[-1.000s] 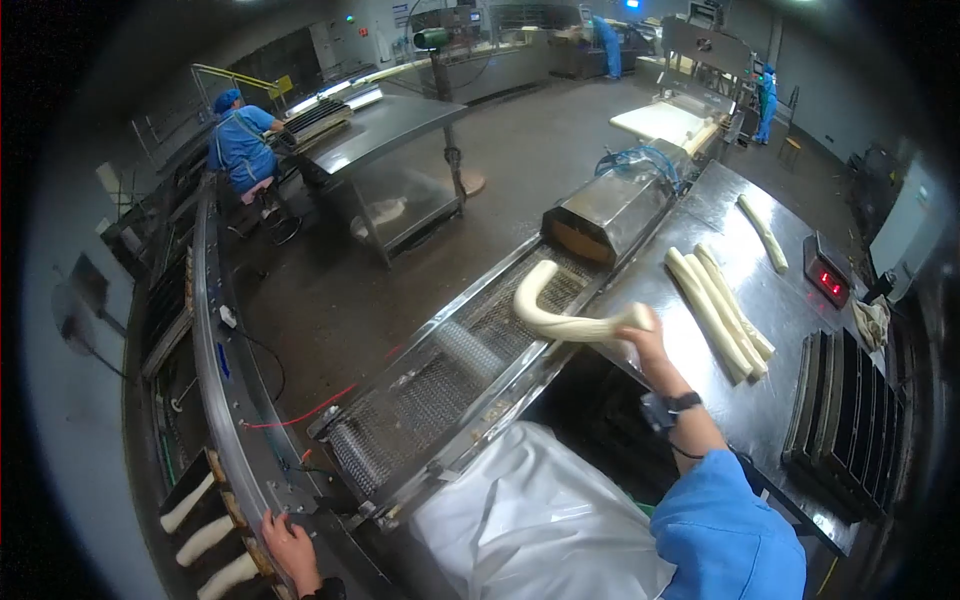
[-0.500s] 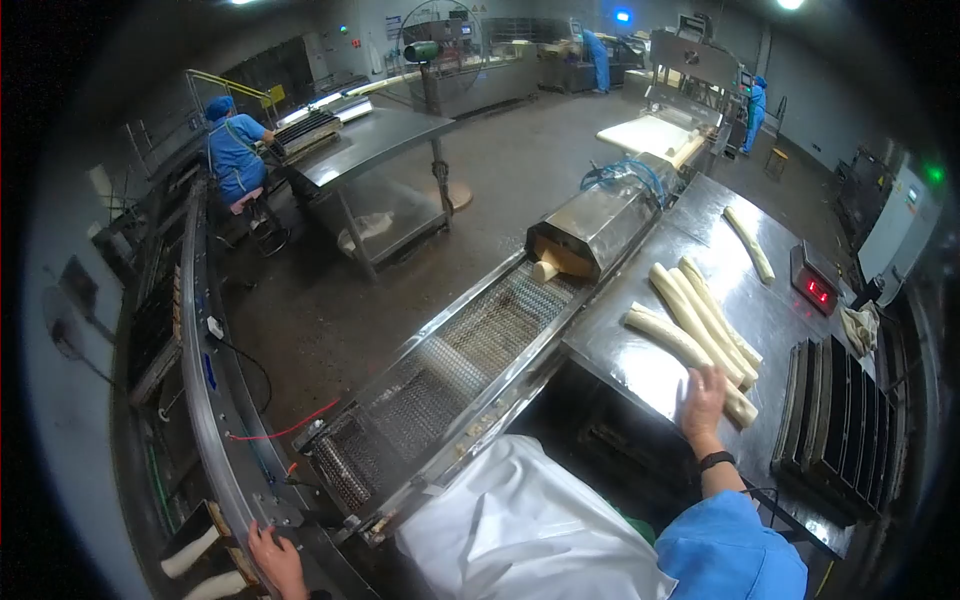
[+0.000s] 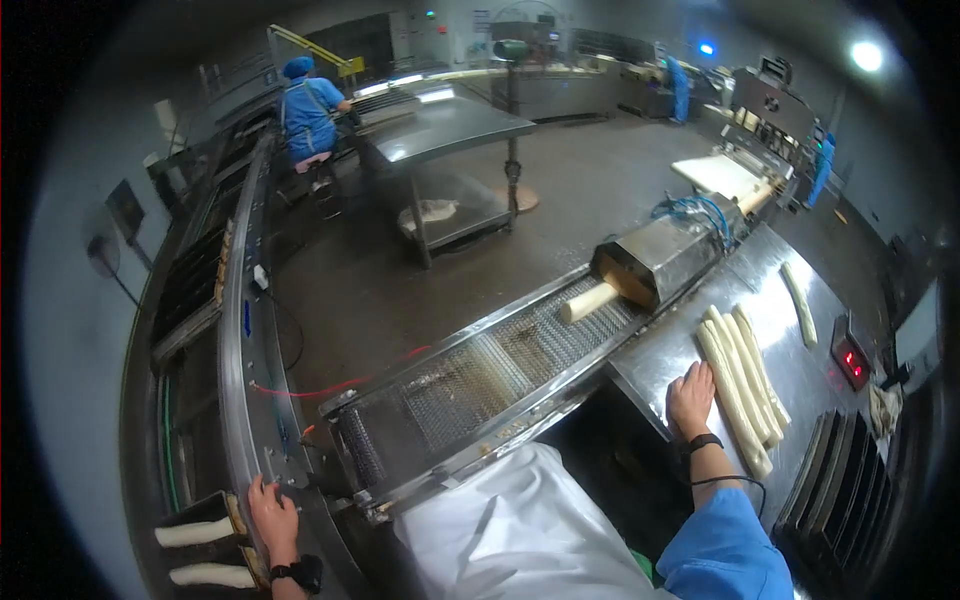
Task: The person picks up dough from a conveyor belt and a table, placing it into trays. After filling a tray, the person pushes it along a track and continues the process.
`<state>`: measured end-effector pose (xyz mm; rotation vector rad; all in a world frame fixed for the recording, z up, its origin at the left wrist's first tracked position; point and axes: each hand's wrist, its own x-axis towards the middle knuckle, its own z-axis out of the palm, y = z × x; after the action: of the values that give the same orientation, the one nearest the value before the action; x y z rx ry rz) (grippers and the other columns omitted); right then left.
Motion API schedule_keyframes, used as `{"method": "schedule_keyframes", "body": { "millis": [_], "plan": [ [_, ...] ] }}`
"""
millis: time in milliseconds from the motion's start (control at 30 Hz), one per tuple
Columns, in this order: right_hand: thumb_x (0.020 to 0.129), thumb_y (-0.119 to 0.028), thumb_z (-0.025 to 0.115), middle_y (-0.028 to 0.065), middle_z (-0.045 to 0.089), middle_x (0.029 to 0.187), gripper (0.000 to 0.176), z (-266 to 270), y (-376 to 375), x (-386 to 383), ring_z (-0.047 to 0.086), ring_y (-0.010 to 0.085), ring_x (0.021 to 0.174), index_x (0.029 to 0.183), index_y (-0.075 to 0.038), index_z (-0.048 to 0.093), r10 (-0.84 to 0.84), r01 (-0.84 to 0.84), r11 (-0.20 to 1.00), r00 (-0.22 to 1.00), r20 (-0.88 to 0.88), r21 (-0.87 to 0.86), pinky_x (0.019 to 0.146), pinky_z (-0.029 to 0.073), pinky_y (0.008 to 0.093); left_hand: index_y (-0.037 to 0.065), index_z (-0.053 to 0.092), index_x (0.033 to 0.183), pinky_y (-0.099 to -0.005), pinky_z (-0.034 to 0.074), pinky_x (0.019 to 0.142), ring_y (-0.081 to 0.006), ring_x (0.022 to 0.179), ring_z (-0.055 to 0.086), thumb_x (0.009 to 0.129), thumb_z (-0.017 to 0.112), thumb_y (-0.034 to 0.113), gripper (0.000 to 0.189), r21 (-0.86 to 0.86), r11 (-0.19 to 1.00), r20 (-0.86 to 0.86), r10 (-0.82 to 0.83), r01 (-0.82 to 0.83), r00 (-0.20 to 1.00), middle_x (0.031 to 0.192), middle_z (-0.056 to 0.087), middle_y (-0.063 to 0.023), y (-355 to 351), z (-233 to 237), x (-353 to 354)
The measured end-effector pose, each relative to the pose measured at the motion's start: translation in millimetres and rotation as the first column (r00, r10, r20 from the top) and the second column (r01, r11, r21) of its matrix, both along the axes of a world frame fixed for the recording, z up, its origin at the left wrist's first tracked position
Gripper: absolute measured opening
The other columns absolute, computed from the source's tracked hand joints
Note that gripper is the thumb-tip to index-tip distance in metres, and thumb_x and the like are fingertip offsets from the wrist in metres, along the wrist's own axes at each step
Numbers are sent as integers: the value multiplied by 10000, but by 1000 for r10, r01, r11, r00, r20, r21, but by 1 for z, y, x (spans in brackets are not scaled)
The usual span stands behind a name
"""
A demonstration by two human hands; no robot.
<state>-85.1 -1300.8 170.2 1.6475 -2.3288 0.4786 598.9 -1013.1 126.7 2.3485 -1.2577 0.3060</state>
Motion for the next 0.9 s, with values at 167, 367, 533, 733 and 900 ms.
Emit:
{"method": "schedule_keyframes", "body": {
  "millis": [167, 367, 533, 733, 900],
  "plan": [
    [918, -294, 431, 269, 335, 1462, 593, -5, -26, 24, 285, 412, 1371, 1368, 89, 375, 53, -50, 998, 994, -96, 31, 1133, 198, 516, -31, 620, 988, -433, 385, 1032, -380, 1232, 451, 741, 614, 2, 249, -3, 1000, -24, 19, -19, 1000, 1323, 489, -202, -2, 11, -6],
    [952, -356, 439, 267, 294, 1493, 648, -5, -49, 70, 252, 384, 1405, 1408, 88, 316, 337, -334, 940, 941, -37, 67, 1148, 195, 474, -39, 628, 946, -440, 391, 1021, -387, 1201, 466, 708, 607, 1, 242, -56, 998, -15, -12, 11, 1000, 1282, 503, -209, -3, 10, -6],
    [934, -245, 458, 224, 271, 1522, 590, -19, -79, 135, 211, 357, 1431, 1449, 3, 309, 407, -408, 913, 911, -74, 4, 1170, 152, 476, -39, 636, 934, -436, 414, 1003, -383, 1190, 478, 694, 610, 0, 245, -64, 998, -79, -10, 5, 997, 1255, 519, -209, -4, 23, -11],
    [676, -59, 686, 160, 270, 1533, 860, 0, -87, 211, 207, 344, 1438, 1453, -87, 318, 746, -723, 659, 663, -62, 208, 1165, 165, 522, -38, 638, 894, -435, 428, 991, -380, 1182, 487, 698, 604, -2, 203, -86, 996, -32, -24, 21, 999, 1244, 525, -216, -3, 19, -7],
    [689, -14, 621, 138, 540, 1186, 506, 2, -77, 270, 469, 327, 1203, 1182, -46, 512, 880, -869, 474, 465, -98, 142, 1093, 293, 493, -39, 641, 886, -438, 427, 991, -379, 1177, 490, 695, 595, -11, 198, -125, 991, 13, -40, 41, 999, 1227, 537, -212, -3, 18, -8]
  ]
}}
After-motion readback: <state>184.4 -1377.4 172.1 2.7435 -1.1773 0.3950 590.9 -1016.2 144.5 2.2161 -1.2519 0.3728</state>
